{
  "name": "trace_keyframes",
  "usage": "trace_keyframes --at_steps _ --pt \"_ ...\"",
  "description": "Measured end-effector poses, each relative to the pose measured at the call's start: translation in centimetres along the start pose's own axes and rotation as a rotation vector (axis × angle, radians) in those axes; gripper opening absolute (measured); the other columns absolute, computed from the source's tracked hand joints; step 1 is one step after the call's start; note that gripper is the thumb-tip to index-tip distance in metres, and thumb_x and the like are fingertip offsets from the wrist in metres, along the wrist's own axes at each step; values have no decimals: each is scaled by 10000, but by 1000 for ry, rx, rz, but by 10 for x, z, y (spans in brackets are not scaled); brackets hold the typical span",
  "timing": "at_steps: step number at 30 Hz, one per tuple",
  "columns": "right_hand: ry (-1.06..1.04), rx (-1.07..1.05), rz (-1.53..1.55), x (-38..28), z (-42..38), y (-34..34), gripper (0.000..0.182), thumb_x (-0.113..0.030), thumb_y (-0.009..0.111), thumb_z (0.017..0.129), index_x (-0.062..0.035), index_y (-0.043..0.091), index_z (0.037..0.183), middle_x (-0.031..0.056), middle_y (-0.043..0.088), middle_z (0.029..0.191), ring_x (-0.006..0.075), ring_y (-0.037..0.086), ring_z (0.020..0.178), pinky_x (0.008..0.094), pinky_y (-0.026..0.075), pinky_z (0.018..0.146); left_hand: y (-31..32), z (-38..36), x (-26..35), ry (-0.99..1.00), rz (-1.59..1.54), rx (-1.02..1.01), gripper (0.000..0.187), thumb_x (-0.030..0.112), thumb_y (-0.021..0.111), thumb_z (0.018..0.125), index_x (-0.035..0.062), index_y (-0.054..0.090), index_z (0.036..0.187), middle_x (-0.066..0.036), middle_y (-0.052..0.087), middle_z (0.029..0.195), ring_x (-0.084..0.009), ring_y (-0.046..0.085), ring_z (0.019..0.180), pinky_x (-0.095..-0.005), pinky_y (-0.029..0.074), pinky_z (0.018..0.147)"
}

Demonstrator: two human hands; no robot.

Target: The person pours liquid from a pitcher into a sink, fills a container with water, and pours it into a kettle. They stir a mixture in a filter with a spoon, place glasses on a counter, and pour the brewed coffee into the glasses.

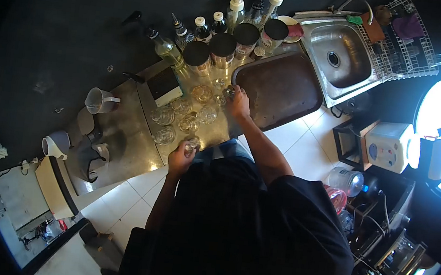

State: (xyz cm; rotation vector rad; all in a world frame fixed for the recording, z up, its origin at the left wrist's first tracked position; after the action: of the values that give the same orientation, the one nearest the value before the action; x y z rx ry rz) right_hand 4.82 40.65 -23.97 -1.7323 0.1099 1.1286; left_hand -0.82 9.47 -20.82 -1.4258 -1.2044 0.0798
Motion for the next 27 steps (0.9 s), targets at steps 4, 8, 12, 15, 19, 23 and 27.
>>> trace_keyframes --at_steps 4,8,12,15,19,23,27 --pt "-55 33 75 3 5 1 452 -76 700 798 -50 554 1225 234 634 1083 432 611 1005 476 510 844 11 19 51 130 -19 24 382 350 685 872 172 578 1193 -119 712 803 -357 695 699 -481 556 631" --pt "-74 142 126 8 -17 -14 404 -12 638 804 -47 575 1201 185 640 1044 361 640 920 426 522 781 41 56 92 282 112 78 425 316 710 847 139 543 1196 -136 704 756 -347 700 684 -488 556 618" --pt "-41 89 264 34 -66 -31 300 6 615 836 -21 616 1135 131 654 989 237 660 840 348 528 714 61 88 131 293 268 -82 476 214 701 809 81 495 1217 -201 692 735 -374 697 661 -493 559 592" --pt "61 11 351 57 -106 -40 212 0 613 873 -5 636 1084 106 672 967 178 664 800 304 529 674 64 105 147 317 292 -84 442 149 672 799 41 486 1185 -205 690 724 -388 698 659 -495 559 575" --pt "189 -127 448 75 -126 -58 162 17 587 908 10 645 1059 77 685 944 149 668 740 279 537 631 76 128 150 278 317 -82 396 94 635 815 14 483 1172 -212 695 745 -407 698 678 -503 562 597" --pt "283 -134 515 88 -126 -63 142 -47 599 945 6 647 1067 81 683 913 152 672 748 278 532 618 70 144 156 193 335 -93 431 39 630 818 -9 483 1221 -224 708 803 -386 718 749 -474 581 646" --pt "362 -149 571 79 -124 -69 155 -102 605 963 -1 652 1071 71 674 884 147 665 735 277 529 628 65 146 155 171 299 -55 415 36 623 818 -1 462 1199 -237 692 769 -405 706 730 -497 569 648"
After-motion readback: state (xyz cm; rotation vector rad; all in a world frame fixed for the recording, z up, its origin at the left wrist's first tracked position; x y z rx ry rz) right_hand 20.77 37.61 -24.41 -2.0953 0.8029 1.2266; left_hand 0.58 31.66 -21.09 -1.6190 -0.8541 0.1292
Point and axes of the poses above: each hand's wrist, its own z-axis towards the middle knuckle, its own y-axis out of the palm, x = y × z, the point moved 1 cm from there along z, towards the middle knuckle
